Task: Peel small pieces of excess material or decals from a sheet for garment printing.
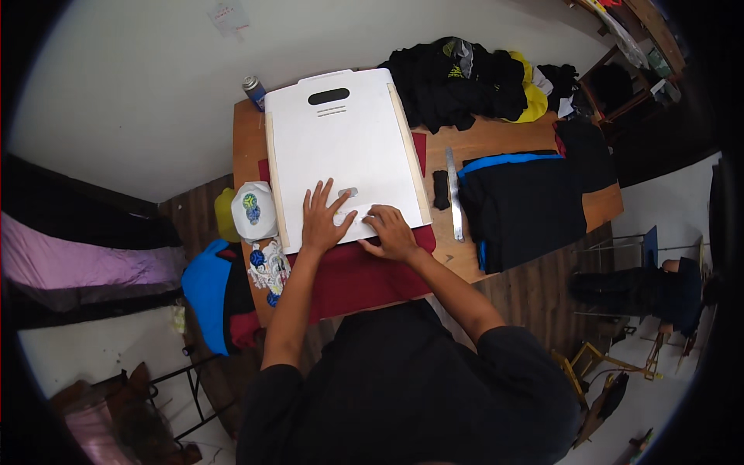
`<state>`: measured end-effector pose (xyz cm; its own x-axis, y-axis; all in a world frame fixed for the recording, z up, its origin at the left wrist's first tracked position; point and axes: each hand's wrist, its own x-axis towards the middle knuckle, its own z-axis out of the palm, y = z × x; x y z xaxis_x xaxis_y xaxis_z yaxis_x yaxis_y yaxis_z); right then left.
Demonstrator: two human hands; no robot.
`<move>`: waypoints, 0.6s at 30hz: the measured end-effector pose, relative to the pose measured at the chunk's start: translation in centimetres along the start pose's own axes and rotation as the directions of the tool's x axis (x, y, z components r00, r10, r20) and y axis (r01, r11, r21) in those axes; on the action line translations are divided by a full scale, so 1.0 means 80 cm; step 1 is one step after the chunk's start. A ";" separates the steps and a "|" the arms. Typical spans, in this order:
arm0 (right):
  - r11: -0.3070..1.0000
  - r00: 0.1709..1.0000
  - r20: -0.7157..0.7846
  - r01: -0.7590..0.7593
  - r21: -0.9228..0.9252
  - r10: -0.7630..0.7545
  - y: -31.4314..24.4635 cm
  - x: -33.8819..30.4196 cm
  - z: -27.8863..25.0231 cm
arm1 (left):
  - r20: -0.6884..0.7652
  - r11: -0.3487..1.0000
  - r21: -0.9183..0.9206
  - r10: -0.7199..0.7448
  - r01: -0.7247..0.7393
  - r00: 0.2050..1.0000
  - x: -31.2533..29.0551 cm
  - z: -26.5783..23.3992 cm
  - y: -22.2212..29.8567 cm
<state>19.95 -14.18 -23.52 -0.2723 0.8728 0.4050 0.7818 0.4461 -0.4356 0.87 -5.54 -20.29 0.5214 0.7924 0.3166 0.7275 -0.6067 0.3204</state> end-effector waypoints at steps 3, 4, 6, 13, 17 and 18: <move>1.000 1.000 -0.012 0.006 -0.002 -0.006 0.001 0.000 -0.002 | -0.009 0.999 0.033 0.015 -0.014 1.000 0.004 -0.001 0.002; 1.000 1.000 -0.014 0.012 -0.003 -0.012 0.002 0.000 -0.002 | -0.015 0.999 0.036 0.014 -0.014 1.000 0.003 0.000 0.003; 1.000 1.000 -0.008 -0.003 0.013 0.003 0.003 -0.001 -0.002 | -0.027 1.000 0.011 0.010 -0.010 1.000 0.001 0.001 0.005; 0.997 0.999 -0.039 -0.013 0.079 0.016 0.001 -0.003 -0.005 | -0.146 0.962 -0.058 -0.271 0.265 0.951 -0.043 0.011 0.016; 0.995 0.999 -0.032 -0.039 0.089 0.042 0.004 -0.010 -0.004 | -0.106 0.930 0.137 -0.328 0.341 0.939 -0.096 0.014 0.042; 0.996 0.998 -0.037 -0.052 0.077 0.055 0.005 -0.012 -0.004 | -0.088 0.928 0.143 -0.335 0.345 0.938 -0.109 0.016 0.048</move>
<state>20.68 -14.86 -23.83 -0.2082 0.8881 0.4097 0.7496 0.4140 -0.5165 -0.35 -14.69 -22.95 0.2058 0.9410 0.2685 0.9185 -0.2805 0.2788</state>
